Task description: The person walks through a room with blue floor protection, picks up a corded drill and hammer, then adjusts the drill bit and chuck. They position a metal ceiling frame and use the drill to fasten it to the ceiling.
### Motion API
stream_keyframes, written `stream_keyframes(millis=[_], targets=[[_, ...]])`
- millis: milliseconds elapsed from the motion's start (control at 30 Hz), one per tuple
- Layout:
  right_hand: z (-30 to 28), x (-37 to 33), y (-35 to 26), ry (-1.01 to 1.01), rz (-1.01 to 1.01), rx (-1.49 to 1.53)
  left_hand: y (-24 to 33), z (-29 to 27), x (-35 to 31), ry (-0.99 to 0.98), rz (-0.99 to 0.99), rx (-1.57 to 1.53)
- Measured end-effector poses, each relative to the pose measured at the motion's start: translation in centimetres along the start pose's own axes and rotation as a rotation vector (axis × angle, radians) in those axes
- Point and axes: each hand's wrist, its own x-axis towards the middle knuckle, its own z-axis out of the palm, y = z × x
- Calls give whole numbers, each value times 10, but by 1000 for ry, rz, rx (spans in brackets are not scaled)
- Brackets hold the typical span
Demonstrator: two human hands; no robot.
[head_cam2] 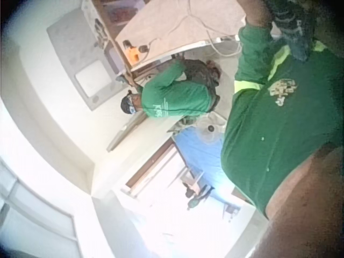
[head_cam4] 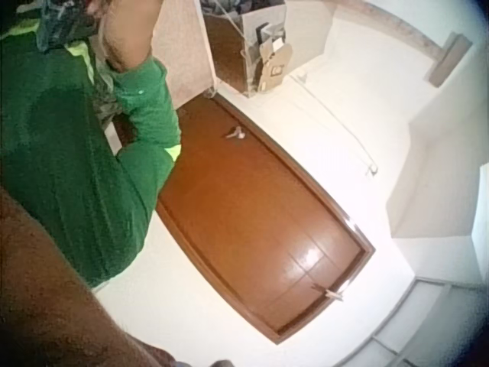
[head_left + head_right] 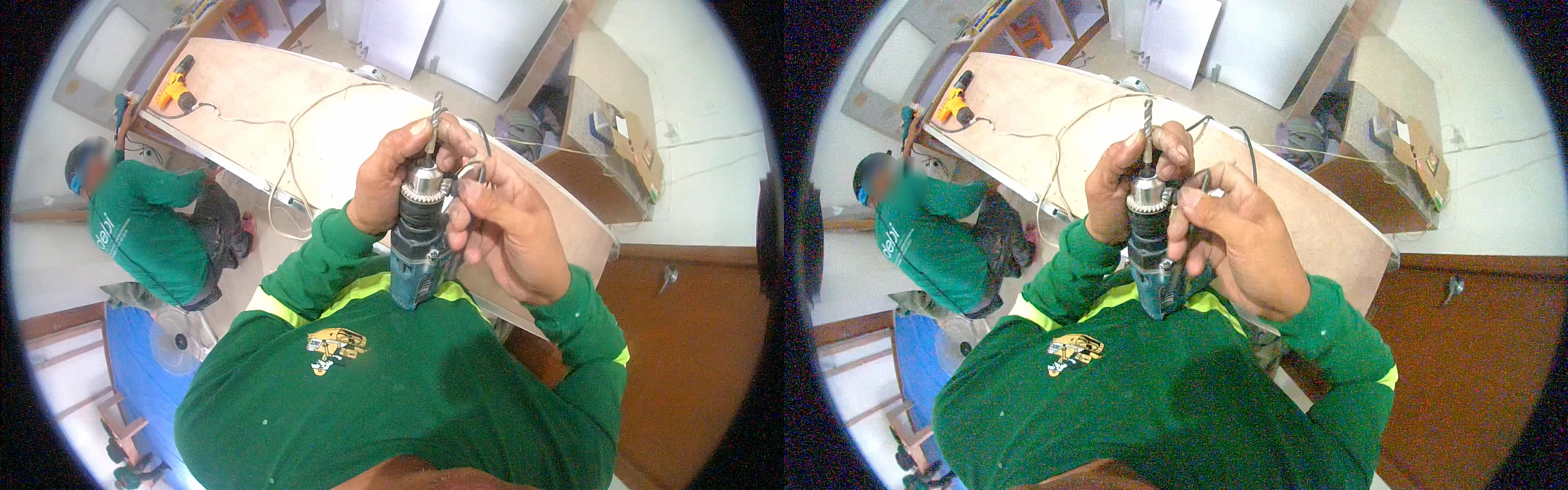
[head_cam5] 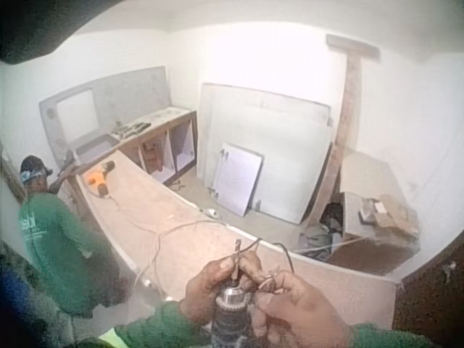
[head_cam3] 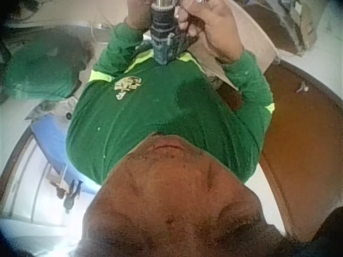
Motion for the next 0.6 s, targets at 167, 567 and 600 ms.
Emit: stream_keyframes(millis=[167,567,600], targets=[[-9,-6,-3,104,-307,-533,-1,-9,0,22,-24,34],[-34,21,4,-116,-1134,-1544,-12,-18,4,-12,10,77],[-34,23,3,-118,-1212,-1616,-11,-18,4,-14,12,71]])
